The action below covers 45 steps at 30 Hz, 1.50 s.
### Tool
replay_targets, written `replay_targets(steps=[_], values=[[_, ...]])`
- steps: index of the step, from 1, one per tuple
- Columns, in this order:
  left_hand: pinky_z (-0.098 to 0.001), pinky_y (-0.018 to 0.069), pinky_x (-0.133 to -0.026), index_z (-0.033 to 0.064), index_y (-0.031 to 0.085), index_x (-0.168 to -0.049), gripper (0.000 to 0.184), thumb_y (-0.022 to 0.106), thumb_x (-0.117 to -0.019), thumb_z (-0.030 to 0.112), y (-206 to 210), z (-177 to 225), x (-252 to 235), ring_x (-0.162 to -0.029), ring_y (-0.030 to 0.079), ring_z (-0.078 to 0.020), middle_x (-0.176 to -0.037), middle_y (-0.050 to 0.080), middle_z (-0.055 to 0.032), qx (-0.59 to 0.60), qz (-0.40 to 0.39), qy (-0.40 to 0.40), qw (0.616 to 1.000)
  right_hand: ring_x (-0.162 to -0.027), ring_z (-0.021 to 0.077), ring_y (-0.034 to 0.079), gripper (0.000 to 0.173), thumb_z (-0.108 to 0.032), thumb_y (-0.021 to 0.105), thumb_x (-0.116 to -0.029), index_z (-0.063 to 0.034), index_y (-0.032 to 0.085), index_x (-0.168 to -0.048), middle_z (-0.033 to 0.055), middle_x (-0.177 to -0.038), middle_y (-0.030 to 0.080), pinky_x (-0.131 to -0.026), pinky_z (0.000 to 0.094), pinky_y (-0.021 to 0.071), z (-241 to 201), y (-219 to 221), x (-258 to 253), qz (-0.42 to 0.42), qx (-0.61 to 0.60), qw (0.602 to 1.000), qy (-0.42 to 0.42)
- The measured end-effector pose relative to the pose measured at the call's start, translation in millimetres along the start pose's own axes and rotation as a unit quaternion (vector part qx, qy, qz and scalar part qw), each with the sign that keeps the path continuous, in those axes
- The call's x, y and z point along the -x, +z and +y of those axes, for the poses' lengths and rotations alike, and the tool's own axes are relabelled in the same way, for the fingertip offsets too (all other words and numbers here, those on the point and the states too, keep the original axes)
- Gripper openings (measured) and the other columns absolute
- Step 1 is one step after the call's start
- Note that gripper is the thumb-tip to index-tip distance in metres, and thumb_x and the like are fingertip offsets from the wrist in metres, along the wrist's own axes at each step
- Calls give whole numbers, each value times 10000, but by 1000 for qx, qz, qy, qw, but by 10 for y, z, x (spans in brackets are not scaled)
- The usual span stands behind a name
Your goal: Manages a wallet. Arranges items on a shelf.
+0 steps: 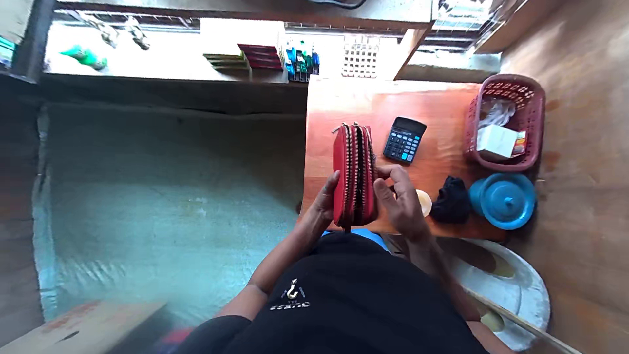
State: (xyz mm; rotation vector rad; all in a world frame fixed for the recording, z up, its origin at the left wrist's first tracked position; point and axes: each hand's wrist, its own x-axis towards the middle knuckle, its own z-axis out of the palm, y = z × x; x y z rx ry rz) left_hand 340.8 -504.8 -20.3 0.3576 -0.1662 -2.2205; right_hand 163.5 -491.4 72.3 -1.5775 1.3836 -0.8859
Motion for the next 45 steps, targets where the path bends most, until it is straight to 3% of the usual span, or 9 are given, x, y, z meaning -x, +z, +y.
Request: replay_targets(steps=[2, 4, 10, 14, 22, 29, 34, 39, 45], values=[[-290, 611, -640, 183, 727, -993, 511, 878, -675, 552, 32, -90, -5, -739, 719, -98, -850, 738, -14, -29, 76, 0, 997, -1047, 130, 612, 568, -535, 455, -1028, -11, 631, -1159, 88, -1125, 648, -827, 327, 520, 47, -177, -143, -18, 7, 1000, 1], [-279, 620, -635, 197, 725, -974, 504, 900, -647, 537, 96, -102, -19, -725, 728, -84, -834, 748, 1, -55, 109, 9, 993, -950, 121, 620, 451, -427, 549, -1005, 8, 610, -1106, 95, -1044, 640, -761, 316, 515, 65, -335, -353, 31, 15, 999, -1], [-278, 631, -679, 185, 732, -985, 461, 895, -683, 493, 166, -87, 24, -756, 744, -95, -858, 763, -16, -63, 84, 12, 994, -1111, 115, 632, 457, -357, 466, -1074, -52, 559, -1401, 77, -1303, 650, -903, 325, 531, 228, -461, -1154, -202, -64, 974, 84], [-312, 629, -706, 159, 722, -1038, 520, 889, -689, 507, 135, -49, 6, -796, 741, -126, -910, 757, -39, -75, 83, 11, 994, -812, -10, 665, 252, -190, 479, -1065, -85, 706, -1095, -66, -931, 730, -713, 193, 546, 281, -381, -1382, -290, -162, 942, 49], [-253, 623, -676, 192, 746, -947, 356, 869, -740, 455, 172, 24, 11, -738, 738, -73, -840, 764, -3, -82, 67, 28, 994, -646, 15, 648, 88, -44, 663, -942, -97, 649, -874, -57, -762, 698, -570, 190, 533, 223, -394, -1569, -270, -173, 944, 75], [-252, 622, -672, 202, 738, -953, 368, 873, -732, 464, 168, 98, -10, -732, 734, -67, -837, 762, 7, -110, 63, 17, 992, -764, 32, 655, 201, -4, 666, -905, -17, 628, -1102, -5, -931, 688, -659, 206, 555, 92, -490, -1617, -286, -95, 953, 24], [-252, 623, -665, 195, 736, -948, 360, 881, -724, 437, 210, 158, -9, -723, 735, -70, -829, 761, -1, -113, 75, 10, 991, -745, 30, 631, 172, 9, 624, -933, -11, 641, -1103, 2, -890, 669, -658, 198, 531, -25, -562, -1708, -334, -21, 942, -5], [-271, 630, -707, 166, 737, -984, 401, 883, -723, 434, 165, 197, -46, -771, 746, -91, -865, 768, -26, -112, 68, 26, 991, -908, 246, 643, 100, -14, 634, -960, 16, 718, -1006, 153, -955, 658, -871, 419, 515, -383, -441, -1591, -264, 235, 932, -82], [-275, 631, -731, 169, 733, -1003, 386, 868, -748, 425, 191, 288, -78, -797, 747, -91, -893, 770, -26, -109, 51, 49, 992, -942, 307, 645, 100, -30, 641, -959, 18, 728, -970, 172, -974, 644, -872, 464, 526, -507, -344, -1381, -192, 269, 935, -127]])
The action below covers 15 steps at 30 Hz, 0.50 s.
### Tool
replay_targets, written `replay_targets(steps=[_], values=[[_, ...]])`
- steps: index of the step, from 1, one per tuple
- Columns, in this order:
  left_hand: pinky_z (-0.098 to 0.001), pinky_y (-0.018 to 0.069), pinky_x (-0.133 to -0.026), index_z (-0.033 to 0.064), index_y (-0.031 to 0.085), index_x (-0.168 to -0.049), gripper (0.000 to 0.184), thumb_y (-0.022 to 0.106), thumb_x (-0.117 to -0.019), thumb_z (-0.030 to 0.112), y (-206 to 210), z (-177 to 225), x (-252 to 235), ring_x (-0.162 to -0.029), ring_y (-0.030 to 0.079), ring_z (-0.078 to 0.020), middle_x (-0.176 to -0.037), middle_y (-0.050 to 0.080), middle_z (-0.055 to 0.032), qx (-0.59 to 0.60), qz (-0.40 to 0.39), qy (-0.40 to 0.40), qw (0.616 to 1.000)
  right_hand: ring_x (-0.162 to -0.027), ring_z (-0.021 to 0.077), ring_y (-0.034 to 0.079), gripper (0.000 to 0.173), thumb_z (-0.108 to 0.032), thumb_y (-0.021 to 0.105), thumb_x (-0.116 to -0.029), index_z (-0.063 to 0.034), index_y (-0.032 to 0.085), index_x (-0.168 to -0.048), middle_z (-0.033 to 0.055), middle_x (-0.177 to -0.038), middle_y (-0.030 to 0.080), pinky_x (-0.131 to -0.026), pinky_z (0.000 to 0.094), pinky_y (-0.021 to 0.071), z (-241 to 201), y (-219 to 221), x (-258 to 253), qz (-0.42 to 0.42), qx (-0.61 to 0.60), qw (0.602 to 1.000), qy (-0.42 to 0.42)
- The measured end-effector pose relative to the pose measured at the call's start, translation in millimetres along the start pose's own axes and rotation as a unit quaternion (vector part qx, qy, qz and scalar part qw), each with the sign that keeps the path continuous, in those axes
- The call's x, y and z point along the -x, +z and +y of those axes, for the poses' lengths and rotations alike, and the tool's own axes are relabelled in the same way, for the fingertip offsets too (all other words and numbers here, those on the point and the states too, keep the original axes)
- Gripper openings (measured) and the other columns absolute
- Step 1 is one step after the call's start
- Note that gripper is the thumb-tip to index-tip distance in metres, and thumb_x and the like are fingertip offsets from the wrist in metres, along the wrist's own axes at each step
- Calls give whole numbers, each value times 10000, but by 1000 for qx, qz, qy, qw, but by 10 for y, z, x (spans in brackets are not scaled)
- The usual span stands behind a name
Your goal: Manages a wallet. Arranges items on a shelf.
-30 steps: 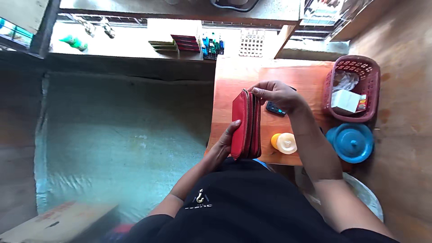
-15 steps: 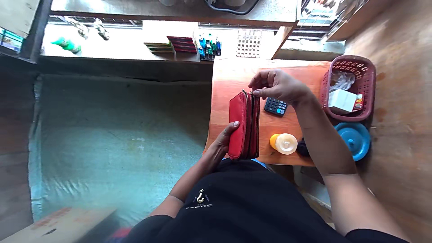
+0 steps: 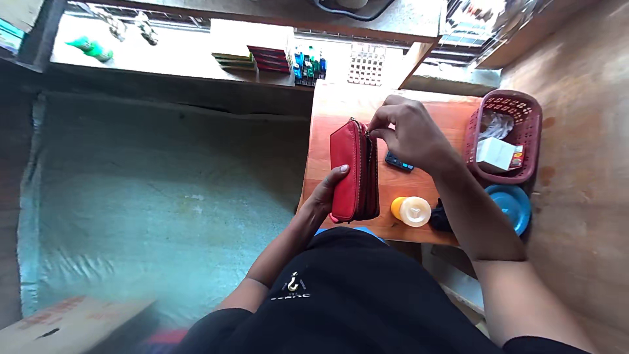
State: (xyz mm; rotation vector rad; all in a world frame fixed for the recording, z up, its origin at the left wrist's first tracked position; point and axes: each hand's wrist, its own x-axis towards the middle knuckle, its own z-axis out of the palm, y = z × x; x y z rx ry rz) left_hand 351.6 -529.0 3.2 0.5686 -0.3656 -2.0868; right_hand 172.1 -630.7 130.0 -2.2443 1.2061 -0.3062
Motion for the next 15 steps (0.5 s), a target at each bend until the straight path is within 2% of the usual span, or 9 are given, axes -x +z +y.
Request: replay_targets(steps=[4, 10, 15], values=[[-273, 630, -727, 159, 724, -1000, 396, 869, -747, 427, 32, 22, -35, -796, 746, -92, -886, 767, -29, 2, -3, 14, 1000, -967, 333, 648, 115, -40, 636, -964, 11, 739, -963, 172, -990, 657, -863, 483, 528, -76, 58, 74, 29, 31, 999, -1], [-282, 631, -740, 140, 715, -1017, 413, 873, -749, 412, 39, 37, -104, -810, 747, -108, -898, 764, -49, 11, -8, 17, 1000, -927, 332, 676, 136, -53, 624, -974, 5, 745, -950, 168, -982, 688, -808, 495, 540, -105, 122, 189, 54, 52, 997, -11], [-283, 631, -745, 140, 717, -1030, 423, 870, -759, 425, 38, 70, -95, -818, 749, -107, -908, 765, -49, 8, -21, 15, 1000, -852, 256, 665, 123, -47, 626, -971, 8, 736, -962, 148, -948, 663, -780, 417, 552, -60, 117, 212, 85, 0, 996, -24]])
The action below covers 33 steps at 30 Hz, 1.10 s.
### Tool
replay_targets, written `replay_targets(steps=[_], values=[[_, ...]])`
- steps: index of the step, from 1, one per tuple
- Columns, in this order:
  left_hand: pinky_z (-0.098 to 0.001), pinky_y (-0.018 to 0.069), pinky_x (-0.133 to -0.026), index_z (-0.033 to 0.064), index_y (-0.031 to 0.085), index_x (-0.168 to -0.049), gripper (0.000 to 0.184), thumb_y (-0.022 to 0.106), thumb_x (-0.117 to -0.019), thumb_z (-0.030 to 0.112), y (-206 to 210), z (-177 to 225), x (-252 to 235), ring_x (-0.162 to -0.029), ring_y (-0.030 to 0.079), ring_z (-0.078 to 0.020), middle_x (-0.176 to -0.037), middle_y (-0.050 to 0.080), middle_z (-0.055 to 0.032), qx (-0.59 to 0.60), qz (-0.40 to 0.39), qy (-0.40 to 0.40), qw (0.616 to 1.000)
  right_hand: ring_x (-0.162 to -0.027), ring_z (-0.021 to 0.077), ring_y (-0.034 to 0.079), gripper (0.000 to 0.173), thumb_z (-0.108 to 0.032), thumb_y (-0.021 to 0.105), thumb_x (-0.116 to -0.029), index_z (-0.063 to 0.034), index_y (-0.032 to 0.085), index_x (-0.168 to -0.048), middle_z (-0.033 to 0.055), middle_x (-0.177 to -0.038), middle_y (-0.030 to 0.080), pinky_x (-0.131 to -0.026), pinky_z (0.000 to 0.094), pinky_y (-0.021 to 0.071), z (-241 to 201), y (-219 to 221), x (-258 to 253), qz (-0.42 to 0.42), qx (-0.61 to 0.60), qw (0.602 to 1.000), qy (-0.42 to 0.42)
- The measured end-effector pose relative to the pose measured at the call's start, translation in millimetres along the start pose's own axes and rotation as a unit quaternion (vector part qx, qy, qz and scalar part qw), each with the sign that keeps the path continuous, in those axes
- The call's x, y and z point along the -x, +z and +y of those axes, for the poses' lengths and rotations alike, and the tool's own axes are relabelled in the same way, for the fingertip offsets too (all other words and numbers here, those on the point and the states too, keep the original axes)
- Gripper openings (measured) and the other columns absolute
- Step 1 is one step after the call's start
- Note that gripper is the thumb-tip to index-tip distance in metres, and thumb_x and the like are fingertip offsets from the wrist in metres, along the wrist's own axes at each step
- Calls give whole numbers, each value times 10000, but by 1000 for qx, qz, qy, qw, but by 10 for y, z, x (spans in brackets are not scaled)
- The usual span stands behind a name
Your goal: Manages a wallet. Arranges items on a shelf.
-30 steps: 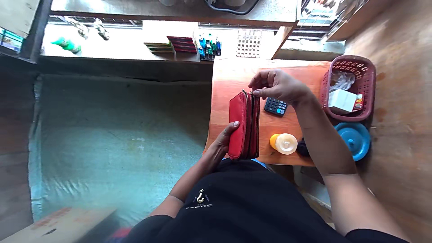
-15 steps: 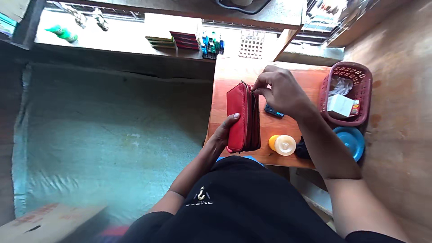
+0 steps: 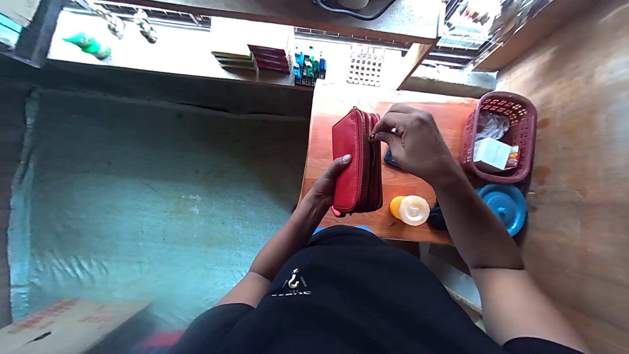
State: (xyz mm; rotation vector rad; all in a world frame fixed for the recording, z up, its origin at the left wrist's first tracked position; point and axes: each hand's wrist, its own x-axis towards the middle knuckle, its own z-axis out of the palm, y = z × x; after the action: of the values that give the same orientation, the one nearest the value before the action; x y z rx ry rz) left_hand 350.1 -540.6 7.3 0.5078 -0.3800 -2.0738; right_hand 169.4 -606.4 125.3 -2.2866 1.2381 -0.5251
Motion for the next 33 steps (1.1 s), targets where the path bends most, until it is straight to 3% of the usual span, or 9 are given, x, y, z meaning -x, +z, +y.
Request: replay_targets(steps=[5, 9, 15, 26, 33], values=[[-286, 634, -745, 138, 706, -1044, 472, 894, -730, 436, -8, 55, 34, -823, 751, -113, -916, 764, -52, -9, 12, -8, 1000, -876, 203, 614, 135, -74, 579, -1007, 2, 690, -1015, 113, -945, 607, -807, 356, 519, 38, -39, -63, -54, -50, 997, 21], [-288, 635, -743, 139, 710, -1051, 453, 877, -753, 437, -81, 64, 59, -820, 752, -111, -915, 768, -48, -15, -6, -5, 1000, -893, 188, 639, 118, -107, 658, -967, -8, 707, -1010, 118, -959, 647, -818, 331, 534, 90, -22, -71, -71, -75, 995, -15], [-278, 632, -732, 161, 723, -1020, 417, 866, -751, 445, -66, 60, 101, -800, 747, -92, -898, 768, -25, -28, 5, -3, 1000, -809, 171, 607, 92, -36, 635, -953, -4, 721, -946, 120, -941, 611, -732, 295, 524, 72, 24, -38, -39, -68, 995, -65], [-278, 632, -747, 151, 737, -1029, 375, 848, -790, 419, -34, 85, 58, -813, 751, -96, -910, 775, -34, -18, -32, 4, 999, -945, 179, 623, 92, -41, 663, -931, -23, 753, -937, 108, -950, 653, -863, 273, 517, -47, 34, 232, 39, -80, 993, -71], [-278, 628, -761, 150, 726, -1040, 395, 851, -788, 428, -44, 78, 20, -837, 746, -95, -930, 767, -30, -25, -30, 14, 999, -956, 183, 629, 96, -71, 682, -932, -47, 774, -943, 95, -952, 673, -865, 273, 513, -97, 118, 421, 65, -78, 993, -61]])
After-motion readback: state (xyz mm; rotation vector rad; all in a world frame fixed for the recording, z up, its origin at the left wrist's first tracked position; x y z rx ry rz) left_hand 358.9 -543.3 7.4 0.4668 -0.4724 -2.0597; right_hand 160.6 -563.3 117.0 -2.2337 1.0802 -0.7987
